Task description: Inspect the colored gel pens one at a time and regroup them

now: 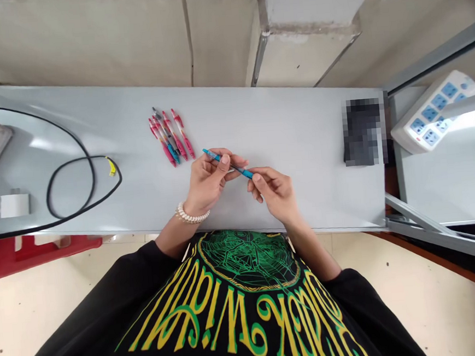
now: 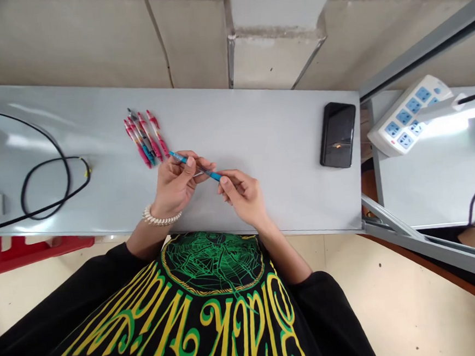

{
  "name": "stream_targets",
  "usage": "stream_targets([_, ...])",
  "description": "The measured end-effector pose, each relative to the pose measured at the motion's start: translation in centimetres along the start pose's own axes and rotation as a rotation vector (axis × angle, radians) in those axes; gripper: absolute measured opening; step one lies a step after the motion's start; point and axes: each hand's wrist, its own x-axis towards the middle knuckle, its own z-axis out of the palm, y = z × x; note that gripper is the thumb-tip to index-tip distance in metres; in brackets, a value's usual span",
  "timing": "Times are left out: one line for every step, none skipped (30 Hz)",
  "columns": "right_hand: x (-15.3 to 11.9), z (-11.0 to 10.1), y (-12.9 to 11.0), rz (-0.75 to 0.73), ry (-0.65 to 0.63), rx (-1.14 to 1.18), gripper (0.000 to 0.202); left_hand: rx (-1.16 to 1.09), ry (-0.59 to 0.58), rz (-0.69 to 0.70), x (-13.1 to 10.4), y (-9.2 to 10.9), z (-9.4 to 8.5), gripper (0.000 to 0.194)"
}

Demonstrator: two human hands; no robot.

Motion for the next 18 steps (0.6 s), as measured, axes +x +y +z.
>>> stream_targets([-0.1, 0.1, 0.2, -0.006, 0.046, -0.025, 0.033, 0.0, 0.018, 0.025, 0.1, -0.3, 0.5, 0.04])
stream_targets([-0.1, 0.2, 0.5, -0.036, 0.093, -0.079, 0.033, -0.001, 0.036, 0.042, 0.1, -0.6, 0.9, 0.041])
stream_targets([-0.1, 0.2, 0.7, -0.096, 0.14, -0.154, 0.031, -0.008, 0.054, 0.049, 0.2, -0.9, 1.2, 0.042])
stream_targets([0.0, 0.2, 1.0, -0.183, 0.184, -0.243, 0.03, -0.022, 0.073, 0.048, 0.2, -1.2, 1.5, 0.043])
stream_targets([0.1, 0.0, 1.2, -0.282, 0.22, -0.334, 0.029, -0.041, 0.091, 0.043, 0.2, -1.4, 1.7, 0.043])
stream_targets([0.2, -0.1, 1.3, -0.377, 0.249, -0.414, 0.029, -0.062, 0.108, 0.035, 0.2, -1.5, 1.8, 0.043])
stream_targets([0.4, -0.4, 1.3, -0.45, 0.268, -0.471, 0.027, -0.081, 0.122, 0.028, 0.2, -1.5, 1.9, 0.043])
stream_targets([0.6, -0.6, 1.3, -0.488, 0.281, -0.494, 0.023, -0.097, 0.131, 0.024, 0.3, -1.5, 2.0, 0.043])
stream_targets([0.7, -0.8, 1.2, -0.486, 0.279, -0.481, 0.018, -0.105, 0.133, 0.022, 0.3, -1.4, 2.0, 0.042])
stream_targets([0.9, -0.9, 1.0, -0.448, 0.269, -0.441, 0.017, -0.106, 0.129, 0.02, 0.3, -1.3, 2.0, 0.042])
stream_targets([0.9, -1.0, 0.7, -0.388, 0.253, -0.392, 0.019, -0.101, 0.124, 0.019, 0.3, -1.2, 2.0, 0.042])
stream_targets([1.0, -1.0, 0.4, -0.33, 0.235, -0.353, 0.019, -0.094, 0.12, 0.019, 0.3, -1.1, 2.0, 0.043])
stream_targets([1.0, -1.0, 0.1, -0.298, 0.218, -0.332, 0.017, -0.085, 0.119, 0.019, 0.3, -1.1, 2.0, 0.043])
stream_targets([1.0, -0.9, -0.1, -0.299, 0.216, -0.33, 0.015, -0.078, 0.122, 0.019, 0.3, -1.1, 2.0, 0.044])
stream_targets([0.9, -0.8, -0.3, -0.321, 0.225, -0.338, 0.014, -0.073, 0.127, 0.022, 0.3, -1.1, 1.9, 0.045])
stream_targets([0.9, -0.7, -0.5, -0.349, 0.242, -0.337, 0.012, -0.07, 0.133, 0.026, 0.3, -1.2, 1.9, 0.045])
stream_targets([0.9, -0.7, -0.6, -0.361, 0.254, -0.322, 0.013, -0.068, 0.134, 0.029, 0.3, -1.3, 1.9, 0.045])
stream_targets([0.8, -0.6, -0.7, -0.346, 0.262, -0.297, 0.017, -0.063, 0.13, 0.032, 0.3, -1.4, 1.8, 0.044])
